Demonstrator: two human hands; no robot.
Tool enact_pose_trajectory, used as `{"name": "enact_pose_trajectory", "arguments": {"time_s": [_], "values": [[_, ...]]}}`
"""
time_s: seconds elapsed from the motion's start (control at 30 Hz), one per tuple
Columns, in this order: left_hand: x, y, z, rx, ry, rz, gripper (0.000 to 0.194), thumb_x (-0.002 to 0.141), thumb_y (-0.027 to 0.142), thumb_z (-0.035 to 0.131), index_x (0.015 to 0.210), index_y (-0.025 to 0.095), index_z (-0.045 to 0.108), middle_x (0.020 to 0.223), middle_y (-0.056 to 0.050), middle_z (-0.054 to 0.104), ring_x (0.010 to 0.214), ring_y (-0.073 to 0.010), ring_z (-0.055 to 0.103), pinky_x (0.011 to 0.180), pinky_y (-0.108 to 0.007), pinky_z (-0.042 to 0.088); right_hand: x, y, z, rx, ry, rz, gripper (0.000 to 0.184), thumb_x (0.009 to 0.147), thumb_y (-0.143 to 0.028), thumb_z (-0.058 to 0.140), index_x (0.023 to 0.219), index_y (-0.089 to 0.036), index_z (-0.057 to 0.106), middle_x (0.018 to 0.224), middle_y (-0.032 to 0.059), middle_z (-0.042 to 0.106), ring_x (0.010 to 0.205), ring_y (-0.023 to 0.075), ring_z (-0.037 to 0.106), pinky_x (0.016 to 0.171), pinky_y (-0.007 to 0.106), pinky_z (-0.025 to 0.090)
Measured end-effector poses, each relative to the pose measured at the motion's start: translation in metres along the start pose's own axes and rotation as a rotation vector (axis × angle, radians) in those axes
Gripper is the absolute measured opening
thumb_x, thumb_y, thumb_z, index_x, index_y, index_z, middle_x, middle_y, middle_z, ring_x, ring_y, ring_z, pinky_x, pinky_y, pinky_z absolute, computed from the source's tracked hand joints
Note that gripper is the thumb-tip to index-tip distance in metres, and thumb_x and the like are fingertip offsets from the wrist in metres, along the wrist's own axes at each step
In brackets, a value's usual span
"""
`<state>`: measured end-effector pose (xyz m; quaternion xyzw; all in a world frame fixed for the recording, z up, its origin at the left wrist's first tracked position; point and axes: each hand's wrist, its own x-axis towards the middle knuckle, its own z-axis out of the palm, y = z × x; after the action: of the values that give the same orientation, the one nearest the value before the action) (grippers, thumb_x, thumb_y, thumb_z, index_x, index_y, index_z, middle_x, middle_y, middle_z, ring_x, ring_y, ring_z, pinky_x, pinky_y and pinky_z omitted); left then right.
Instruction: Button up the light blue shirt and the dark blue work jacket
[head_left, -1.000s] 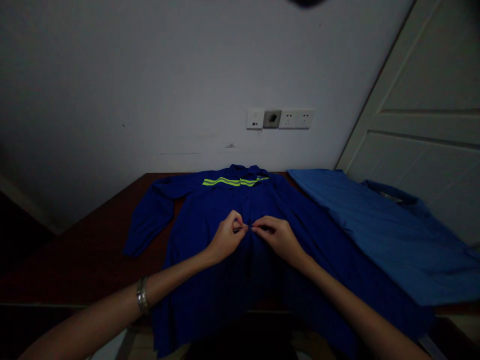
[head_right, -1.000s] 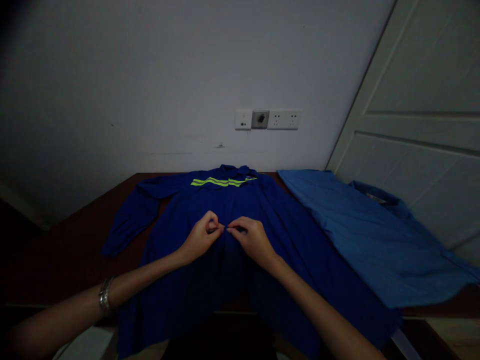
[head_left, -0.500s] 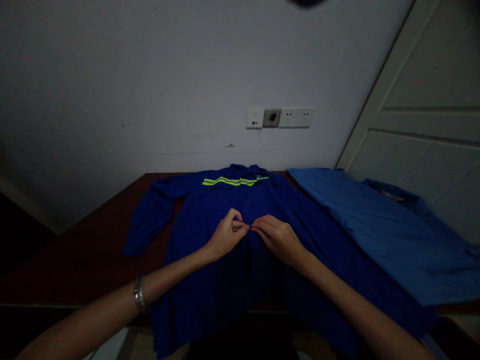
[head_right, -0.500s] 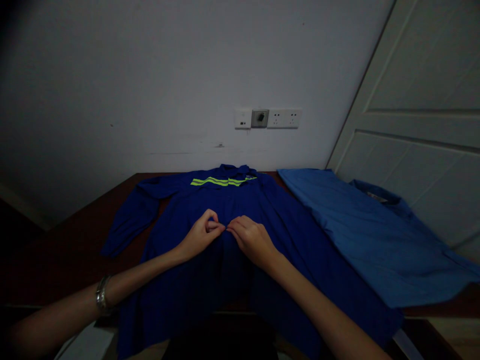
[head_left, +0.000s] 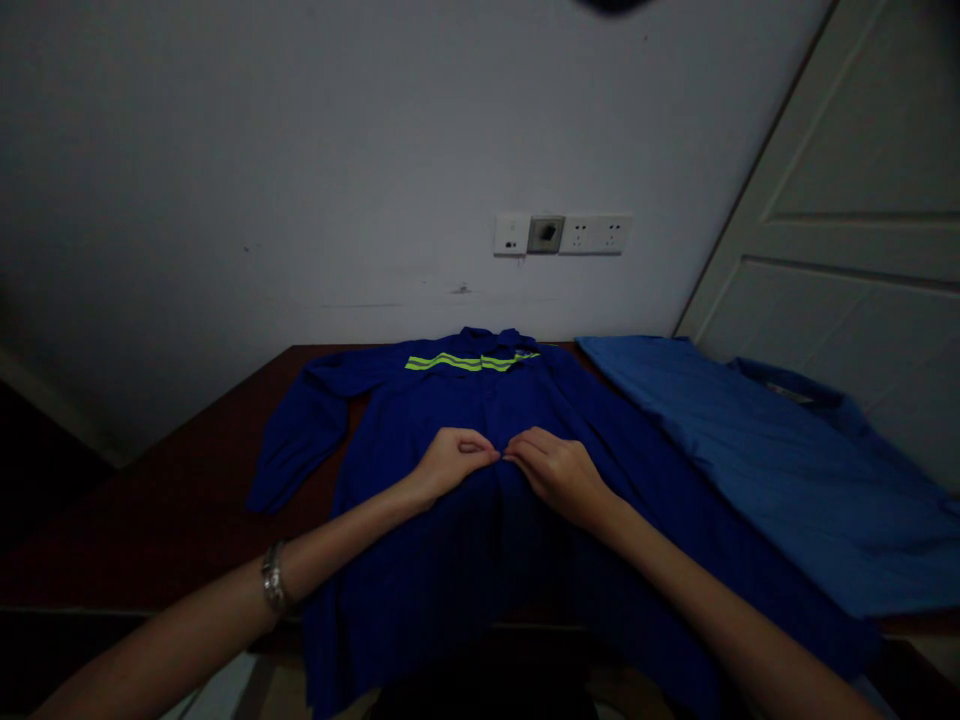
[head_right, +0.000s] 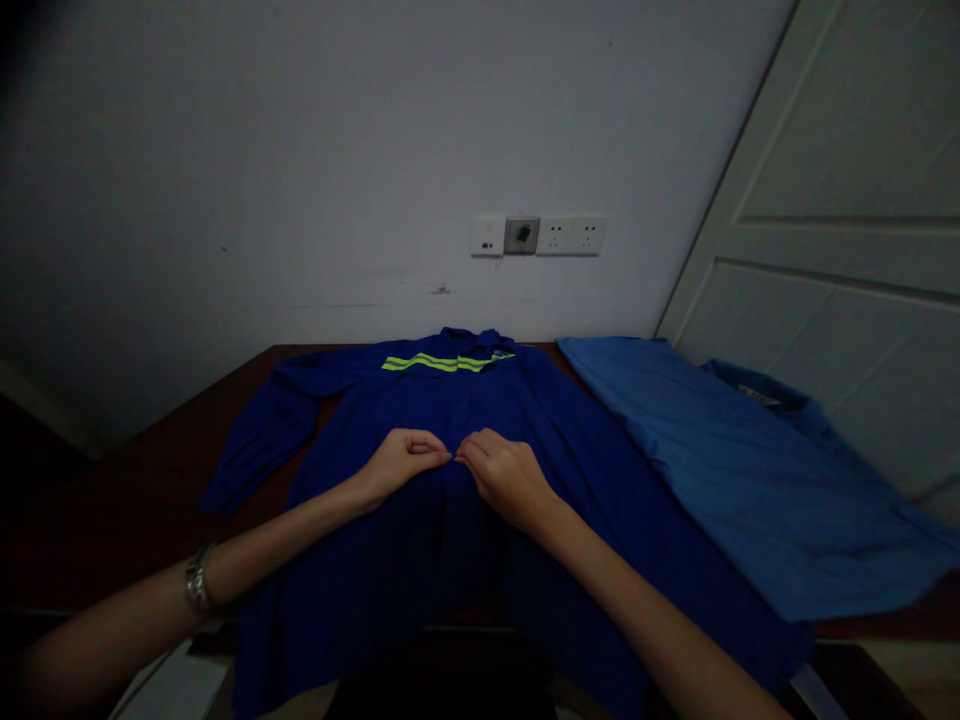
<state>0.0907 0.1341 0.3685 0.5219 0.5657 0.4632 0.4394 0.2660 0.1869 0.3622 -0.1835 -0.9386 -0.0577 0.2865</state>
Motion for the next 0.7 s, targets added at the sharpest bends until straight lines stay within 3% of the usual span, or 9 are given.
{"name": "enact_pose_trajectory", "arguments": {"time_s": [0.37,0.57,0.63,0.7], "values": [[0.000,-0.004,-0.004,-0.122,0.062,-0.108,0.010,0.059,0.022,0.066,0.063,0.013,0.065,0.059,0.001,0.062,0.056,-0.0090,0.052,0.057,-0.021,0.037,0.002,0.004,-0.002,0.025,0.028,-0.033,0.019,0.089,-0.022,0.042,0.087,-0.017,0.060,0.086,0.0047,0.064,0.083,0.0129,0.056,0.071,0.022,0.041],[0.001,-0.009,-0.005,-0.163,0.006,-0.158,0.010,0.061,0.021,0.064,0.065,0.012,0.066,0.061,0.000,0.063,0.057,-0.0096,0.053,0.059,-0.022,0.039,0.001,0.007,0.004,0.019,0.106,-0.117,0.021,0.089,-0.017,0.040,0.090,-0.016,0.061,0.091,0.0056,0.065,0.085,0.0135,0.057,0.071,0.022,0.044],[0.001,-0.010,-0.006,-0.173,-0.009,-0.126,0.015,0.062,0.021,0.065,0.074,0.012,0.066,0.065,-0.001,0.064,0.060,-0.0101,0.055,0.062,-0.022,0.041,0.000,0.009,0.005,0.014,0.142,-0.152,0.022,0.088,-0.015,0.039,0.091,-0.015,0.061,0.091,0.0061,0.065,0.085,0.0139,0.057,0.071,0.023,0.044],[0.000,-0.009,-0.007,-0.169,-0.009,-0.028,0.033,0.062,0.021,0.067,0.094,0.015,0.064,0.073,0.000,0.065,0.067,-0.0102,0.057,0.066,-0.022,0.042,-0.002,0.012,0.006,0.008,0.182,-0.178,0.023,0.088,-0.013,0.039,0.093,-0.015,0.061,0.092,0.0065,0.065,0.086,0.0143,0.057,0.072,0.024,0.045]]}}
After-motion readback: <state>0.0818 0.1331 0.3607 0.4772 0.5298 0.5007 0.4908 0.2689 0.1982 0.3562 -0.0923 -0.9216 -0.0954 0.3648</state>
